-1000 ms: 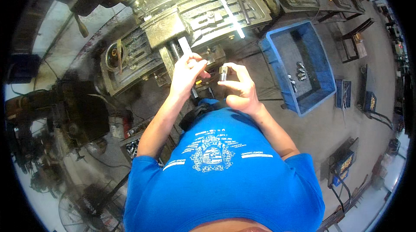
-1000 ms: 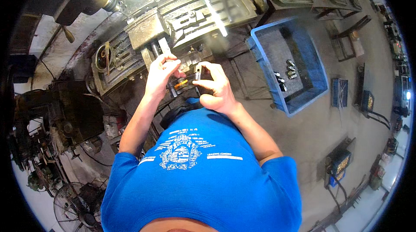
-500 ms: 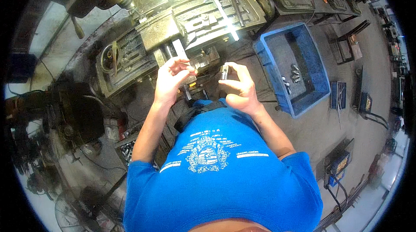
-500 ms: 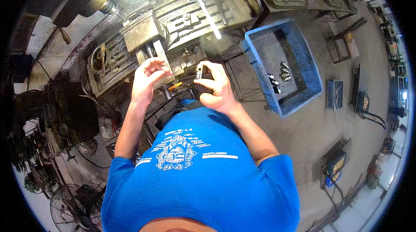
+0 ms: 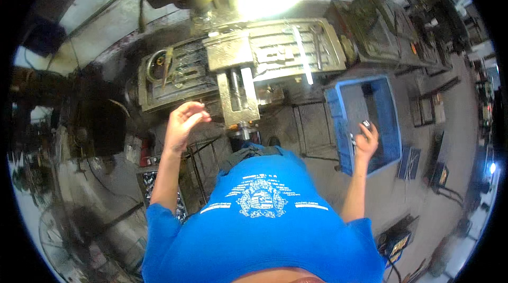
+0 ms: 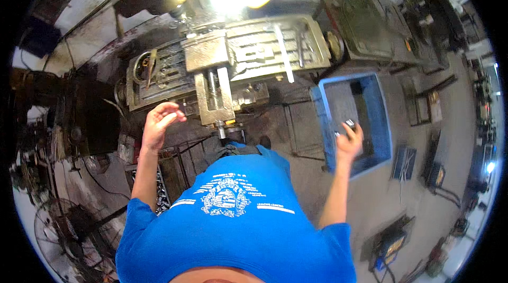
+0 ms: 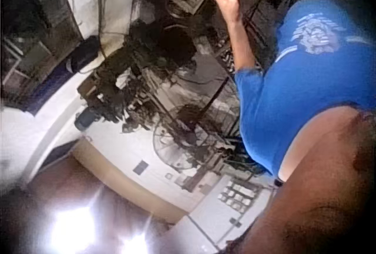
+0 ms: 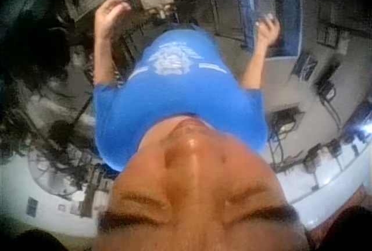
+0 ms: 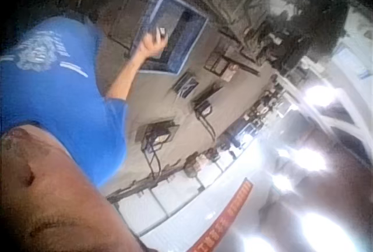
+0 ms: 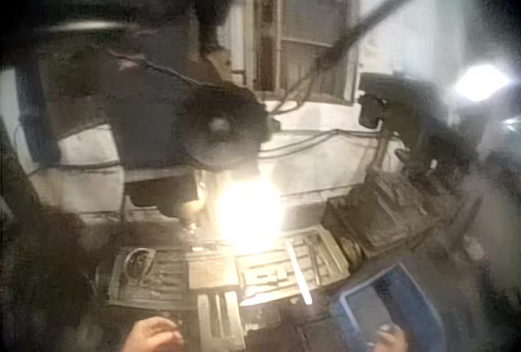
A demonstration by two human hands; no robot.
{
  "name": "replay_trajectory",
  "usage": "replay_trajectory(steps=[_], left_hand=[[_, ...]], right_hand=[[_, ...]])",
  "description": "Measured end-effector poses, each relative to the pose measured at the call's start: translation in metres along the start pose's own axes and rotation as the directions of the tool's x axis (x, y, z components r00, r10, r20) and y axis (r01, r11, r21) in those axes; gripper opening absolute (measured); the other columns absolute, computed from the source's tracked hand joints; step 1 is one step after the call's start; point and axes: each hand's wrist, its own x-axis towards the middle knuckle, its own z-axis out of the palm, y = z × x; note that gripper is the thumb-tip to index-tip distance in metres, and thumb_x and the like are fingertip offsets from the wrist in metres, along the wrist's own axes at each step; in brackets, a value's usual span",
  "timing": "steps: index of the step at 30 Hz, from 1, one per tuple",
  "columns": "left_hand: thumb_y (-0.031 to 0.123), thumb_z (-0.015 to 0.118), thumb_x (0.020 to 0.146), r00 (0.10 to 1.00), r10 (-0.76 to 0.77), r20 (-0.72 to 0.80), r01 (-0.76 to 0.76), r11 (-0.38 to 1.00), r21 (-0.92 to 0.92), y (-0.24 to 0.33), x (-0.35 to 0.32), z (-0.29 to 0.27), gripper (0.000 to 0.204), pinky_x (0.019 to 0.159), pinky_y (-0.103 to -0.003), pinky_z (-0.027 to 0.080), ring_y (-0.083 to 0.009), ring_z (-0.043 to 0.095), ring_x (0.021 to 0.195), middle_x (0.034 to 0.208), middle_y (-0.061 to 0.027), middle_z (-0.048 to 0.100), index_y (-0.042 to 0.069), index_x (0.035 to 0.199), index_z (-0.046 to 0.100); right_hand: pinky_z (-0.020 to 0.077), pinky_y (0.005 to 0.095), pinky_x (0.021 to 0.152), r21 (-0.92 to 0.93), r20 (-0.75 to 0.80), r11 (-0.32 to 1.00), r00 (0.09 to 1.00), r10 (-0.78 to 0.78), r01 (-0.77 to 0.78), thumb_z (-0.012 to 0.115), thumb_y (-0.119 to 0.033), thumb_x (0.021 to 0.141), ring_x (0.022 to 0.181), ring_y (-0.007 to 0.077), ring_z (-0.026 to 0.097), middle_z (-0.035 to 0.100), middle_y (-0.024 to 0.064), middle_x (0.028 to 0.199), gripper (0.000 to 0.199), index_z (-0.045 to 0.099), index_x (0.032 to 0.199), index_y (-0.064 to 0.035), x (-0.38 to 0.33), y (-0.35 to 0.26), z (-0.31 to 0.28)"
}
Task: The person operates a milling machine to machine small metal parts. They repeatedly place a part into the machine, run the operation, remove the part, and measure it with a caliper before placing it in a blue bin. The person also uses a brush to clear metal shavings from the machine table.
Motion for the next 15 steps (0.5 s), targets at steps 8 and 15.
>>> replay_trajectory(steps=[8,15], left_hand=[[0.008,0.056,0.077,0.796,-0.204,-0.569,0.255,0.967,0.01,-0.053,-0.063,-0.131,0.023,0.061,-0.024,0.045,-0.0158,0.064,0.069,0.078,-0.0096,0.064,0.002,0.1,0.055],[0.008,0.056,0.074,0.75,-0.21,-0.627,0.288,0.957,0.023,-0.084,-0.099,-0.146,0.024,0.055,-0.022,0.041,-0.0142,0.063,0.066,0.078,-0.0088,0.065,0.002,0.098,0.057]], right_hand=[[0.0474,0.0391,0.06,-0.591,0.379,0.807,0.884,0.273,0.005,0.06,-0.015,0.065,0.063,0.0297,0.061,0.063,0.0135,0.068,0.01,0.063,0.063,-0.0051,-0.08,0.271,-0.039],[0.0432,0.0407,0.057,-0.423,0.046,0.827,0.902,0.429,-0.371,0.054,-0.009,0.066,0.064,0.0309,0.058,0.058,0.0177,0.065,0.013,0.061,0.067,0.0012,-0.034,0.176,-0.016]])
